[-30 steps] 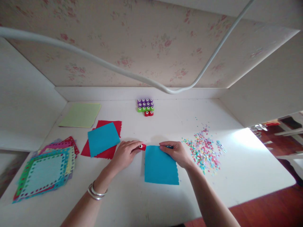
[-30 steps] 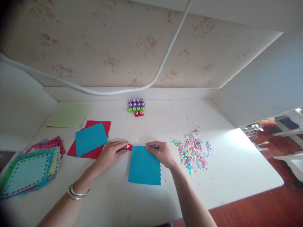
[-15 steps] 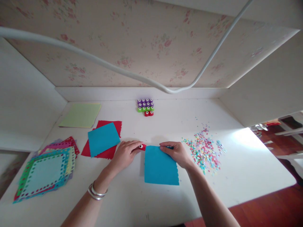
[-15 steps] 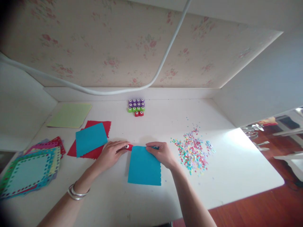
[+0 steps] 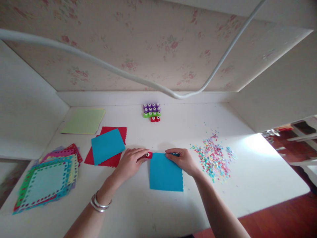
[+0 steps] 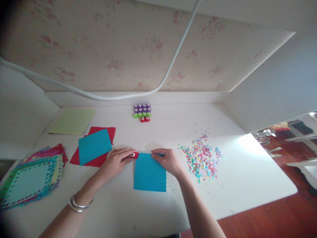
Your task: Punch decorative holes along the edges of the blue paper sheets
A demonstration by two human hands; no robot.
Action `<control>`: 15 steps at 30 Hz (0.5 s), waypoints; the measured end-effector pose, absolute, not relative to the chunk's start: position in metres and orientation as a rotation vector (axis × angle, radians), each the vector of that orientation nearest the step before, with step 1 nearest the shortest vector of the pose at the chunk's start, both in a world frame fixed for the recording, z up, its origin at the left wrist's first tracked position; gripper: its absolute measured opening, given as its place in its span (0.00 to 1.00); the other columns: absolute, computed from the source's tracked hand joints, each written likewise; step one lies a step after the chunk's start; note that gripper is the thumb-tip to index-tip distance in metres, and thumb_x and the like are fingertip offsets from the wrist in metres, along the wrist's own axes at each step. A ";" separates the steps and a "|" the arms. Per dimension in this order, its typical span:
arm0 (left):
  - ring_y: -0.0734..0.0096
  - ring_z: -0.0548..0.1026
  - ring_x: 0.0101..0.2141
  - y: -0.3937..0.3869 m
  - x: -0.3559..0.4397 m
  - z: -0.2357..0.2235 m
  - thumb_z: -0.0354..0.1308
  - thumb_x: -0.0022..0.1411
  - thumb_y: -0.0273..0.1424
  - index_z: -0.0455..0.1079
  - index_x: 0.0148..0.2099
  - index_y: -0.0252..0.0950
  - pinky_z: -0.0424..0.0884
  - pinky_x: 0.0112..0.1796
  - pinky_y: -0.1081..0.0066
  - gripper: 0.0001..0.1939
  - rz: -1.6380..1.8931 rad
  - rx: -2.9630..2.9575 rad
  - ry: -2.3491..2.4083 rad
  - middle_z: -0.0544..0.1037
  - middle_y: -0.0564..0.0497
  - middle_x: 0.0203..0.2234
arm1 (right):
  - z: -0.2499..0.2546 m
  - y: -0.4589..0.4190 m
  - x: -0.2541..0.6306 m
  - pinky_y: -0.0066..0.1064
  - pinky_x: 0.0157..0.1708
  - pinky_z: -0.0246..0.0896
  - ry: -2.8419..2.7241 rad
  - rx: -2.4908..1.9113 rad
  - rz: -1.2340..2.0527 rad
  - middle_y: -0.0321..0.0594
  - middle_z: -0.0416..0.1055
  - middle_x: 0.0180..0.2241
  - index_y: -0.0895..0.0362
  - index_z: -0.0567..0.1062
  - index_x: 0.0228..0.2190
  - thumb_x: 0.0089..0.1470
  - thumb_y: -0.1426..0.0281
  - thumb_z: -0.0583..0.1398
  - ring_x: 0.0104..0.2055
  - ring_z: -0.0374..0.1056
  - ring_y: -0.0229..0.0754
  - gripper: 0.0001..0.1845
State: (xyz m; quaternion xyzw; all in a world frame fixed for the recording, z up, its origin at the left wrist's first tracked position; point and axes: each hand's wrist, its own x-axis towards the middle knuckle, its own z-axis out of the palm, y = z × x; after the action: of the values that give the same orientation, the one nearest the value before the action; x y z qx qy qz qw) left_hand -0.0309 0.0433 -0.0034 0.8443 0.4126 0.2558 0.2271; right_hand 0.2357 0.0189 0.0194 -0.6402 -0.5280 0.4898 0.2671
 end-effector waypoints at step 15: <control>0.60 0.75 0.47 0.030 -0.029 -0.004 0.57 0.67 0.39 0.71 0.55 0.43 0.68 0.47 0.61 0.16 0.607 2.360 1.241 0.79 0.49 0.48 | 0.007 -0.014 0.222 0.55 0.64 0.48 -2.294 -1.448 0.371 0.41 0.69 0.58 0.49 0.76 0.52 0.62 0.63 0.59 0.60 0.62 0.53 0.17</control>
State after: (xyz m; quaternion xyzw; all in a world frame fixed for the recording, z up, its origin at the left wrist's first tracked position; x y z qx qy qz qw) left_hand -0.0294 0.0295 -0.0038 0.8452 0.4445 0.2175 0.2018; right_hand 0.2221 -0.0137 0.0073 -0.5181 -0.8209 0.1327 0.2002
